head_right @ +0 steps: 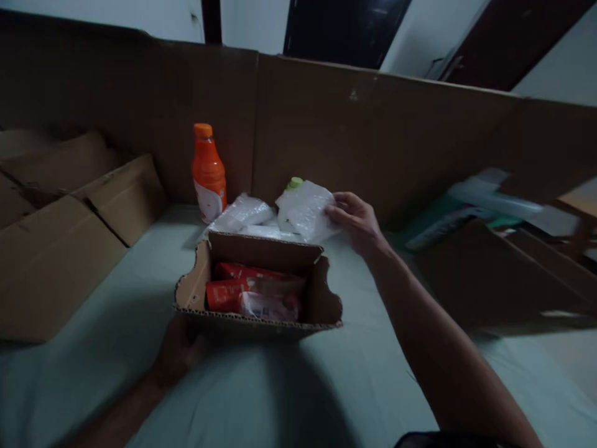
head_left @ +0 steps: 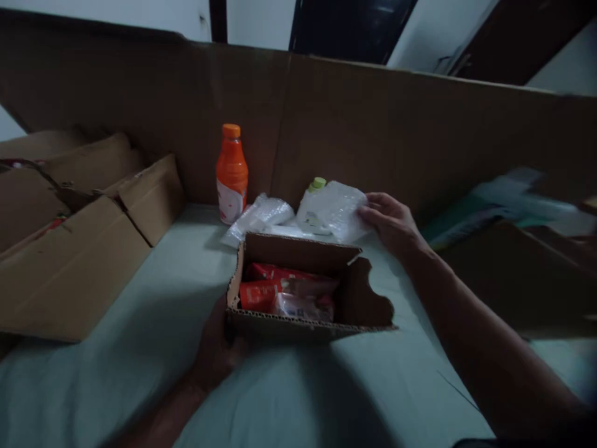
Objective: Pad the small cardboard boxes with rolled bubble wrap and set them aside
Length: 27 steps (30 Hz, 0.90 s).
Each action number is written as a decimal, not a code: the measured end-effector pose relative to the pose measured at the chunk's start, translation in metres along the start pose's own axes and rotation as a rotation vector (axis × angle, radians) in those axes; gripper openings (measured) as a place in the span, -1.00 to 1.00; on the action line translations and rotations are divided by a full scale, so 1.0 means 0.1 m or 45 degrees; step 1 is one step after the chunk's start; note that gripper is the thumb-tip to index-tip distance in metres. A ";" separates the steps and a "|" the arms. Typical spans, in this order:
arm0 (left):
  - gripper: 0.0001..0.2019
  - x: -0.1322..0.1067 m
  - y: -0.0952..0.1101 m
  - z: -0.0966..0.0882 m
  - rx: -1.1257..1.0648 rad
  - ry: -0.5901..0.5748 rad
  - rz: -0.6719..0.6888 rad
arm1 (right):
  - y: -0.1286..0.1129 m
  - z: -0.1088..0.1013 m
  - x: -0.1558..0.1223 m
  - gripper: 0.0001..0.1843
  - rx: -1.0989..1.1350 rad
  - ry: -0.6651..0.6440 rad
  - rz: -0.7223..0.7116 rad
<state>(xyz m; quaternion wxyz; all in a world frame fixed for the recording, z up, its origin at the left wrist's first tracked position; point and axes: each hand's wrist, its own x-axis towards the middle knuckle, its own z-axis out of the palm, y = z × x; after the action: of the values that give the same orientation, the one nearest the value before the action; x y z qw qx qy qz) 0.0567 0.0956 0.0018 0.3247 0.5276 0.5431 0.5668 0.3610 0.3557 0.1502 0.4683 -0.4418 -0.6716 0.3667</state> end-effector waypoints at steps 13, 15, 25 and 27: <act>-0.52 0.01 0.26 -0.05 0.038 0.051 -0.144 | 0.40 -0.80 -1.96 -0.46 -0.537 0.178 0.352; -0.47 -0.01 0.33 -0.05 0.049 0.033 -0.172 | 0.25 -0.58 -2.02 -0.49 -0.512 -0.005 0.218; -0.36 0.14 0.19 0.12 0.178 0.089 -0.146 | 0.27 0.43 -1.96 -0.38 -0.072 -0.329 -0.072; -0.36 0.27 0.15 0.16 0.171 0.112 -0.122 | 0.33 0.45 -1.85 -0.38 -0.035 -0.302 -0.053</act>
<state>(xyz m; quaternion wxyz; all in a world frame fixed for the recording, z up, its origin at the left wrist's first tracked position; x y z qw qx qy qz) 0.0687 0.1226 0.0205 0.2913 0.4962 0.6182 0.5355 0.3575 0.1898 0.0509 0.3869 -0.3877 -0.7363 0.3973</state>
